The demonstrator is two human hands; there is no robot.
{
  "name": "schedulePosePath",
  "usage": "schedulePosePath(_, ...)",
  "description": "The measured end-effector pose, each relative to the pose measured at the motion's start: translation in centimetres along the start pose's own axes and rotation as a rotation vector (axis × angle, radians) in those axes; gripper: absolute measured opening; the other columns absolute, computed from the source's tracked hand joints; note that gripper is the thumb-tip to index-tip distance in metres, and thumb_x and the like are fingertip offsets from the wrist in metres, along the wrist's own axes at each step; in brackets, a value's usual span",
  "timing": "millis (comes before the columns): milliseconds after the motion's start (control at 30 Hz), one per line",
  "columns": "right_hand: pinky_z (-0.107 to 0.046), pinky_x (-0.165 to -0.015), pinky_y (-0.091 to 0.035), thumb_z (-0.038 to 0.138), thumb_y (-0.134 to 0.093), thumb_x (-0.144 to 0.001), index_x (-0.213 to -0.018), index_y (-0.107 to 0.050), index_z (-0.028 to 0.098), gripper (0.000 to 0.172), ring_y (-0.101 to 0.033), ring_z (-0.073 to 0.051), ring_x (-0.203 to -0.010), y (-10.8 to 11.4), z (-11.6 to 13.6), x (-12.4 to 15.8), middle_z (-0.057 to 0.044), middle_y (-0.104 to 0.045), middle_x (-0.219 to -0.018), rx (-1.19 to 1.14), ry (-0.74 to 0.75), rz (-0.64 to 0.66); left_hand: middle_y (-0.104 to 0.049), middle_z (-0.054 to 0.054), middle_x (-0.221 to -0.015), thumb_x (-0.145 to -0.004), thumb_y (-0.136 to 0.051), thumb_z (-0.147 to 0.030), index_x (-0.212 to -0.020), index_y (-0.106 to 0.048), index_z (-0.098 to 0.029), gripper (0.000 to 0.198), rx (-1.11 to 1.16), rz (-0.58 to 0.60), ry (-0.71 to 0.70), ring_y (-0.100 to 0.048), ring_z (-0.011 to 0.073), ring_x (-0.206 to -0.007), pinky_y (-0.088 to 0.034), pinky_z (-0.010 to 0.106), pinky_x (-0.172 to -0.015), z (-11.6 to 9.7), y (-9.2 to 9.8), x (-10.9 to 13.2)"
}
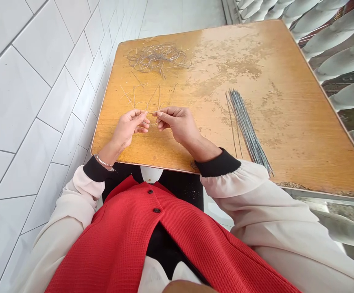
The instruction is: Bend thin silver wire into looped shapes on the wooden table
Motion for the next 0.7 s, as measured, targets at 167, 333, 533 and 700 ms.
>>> schedulePosePath(167, -0.020, -0.049, -0.053, 0.031, -0.084, -0.082, -0.074, -0.071, 0.016, 0.022, -0.058, -0.008, -0.050, -0.1, -0.2, 0.0, 0.000, -0.064, -0.062, -0.011, -0.024, -0.001, -0.071, 0.001, -0.081, -0.096, -0.068, -0.035, -0.090, -0.066, -0.015, 0.021, 0.061, 0.003, -0.020, -0.069, 0.0064, -0.071, -0.055, 0.019, -0.073, 0.1, 0.9, -0.2)
schedulePosePath(333, -0.019, -0.051, -0.052, 0.027, -0.083, -0.082, -0.074, -0.073, 0.017, 0.017, -0.058, -0.007, -0.051, -0.5, -0.2, 0.2, 0.000, -0.067, -0.066, -0.065, -0.048, 0.021, -0.070, -0.001, -0.074, -0.098, -0.064, -0.031, -0.087, -0.067, -0.016, 0.019, 0.056, -0.005, -0.020, -0.066, 0.0054, -0.063, -0.054, 0.017, -0.066, 0.2, 1.0, -0.5)
schedulePosePath(533, -0.020, -0.051, -0.052, 0.030, -0.084, -0.081, -0.073, -0.072, 0.018, 0.019, -0.058, -0.008, -0.052, -0.7, -0.4, 0.3, 0.000, -0.067, -0.065, -0.073, -0.034, 0.025, -0.066, -0.003, -0.066, -0.098, -0.063, -0.023, -0.089, -0.073, -0.017, 0.015, 0.008, 0.010, -0.012, -0.057, 0.0035, -0.052, -0.045, 0.016, -0.055, -0.1, 0.4, -0.3)
schedulePosePath(700, -0.022, -0.051, -0.053, 0.036, -0.087, -0.077, -0.071, -0.072, 0.017, 0.025, -0.060, -0.009, -0.051, -0.9, -1.1, 0.3, -0.002, -0.069, -0.064, -0.066, -0.077, 0.080, -0.064, -0.004, -0.064, -0.100, -0.059, -0.019, -0.091, -0.073, -0.016, 0.017, 0.025, -0.023, -0.009, -0.057, 0.0036, -0.052, -0.045, 0.017, -0.055, 0.0, 0.6, -0.3)
Point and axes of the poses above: each hand's wrist, its own x-axis away from the middle knuckle, its own y-axis out of the back of the hand, z = x × y, the point moved 8 cm from there along -x, towards the middle knuckle
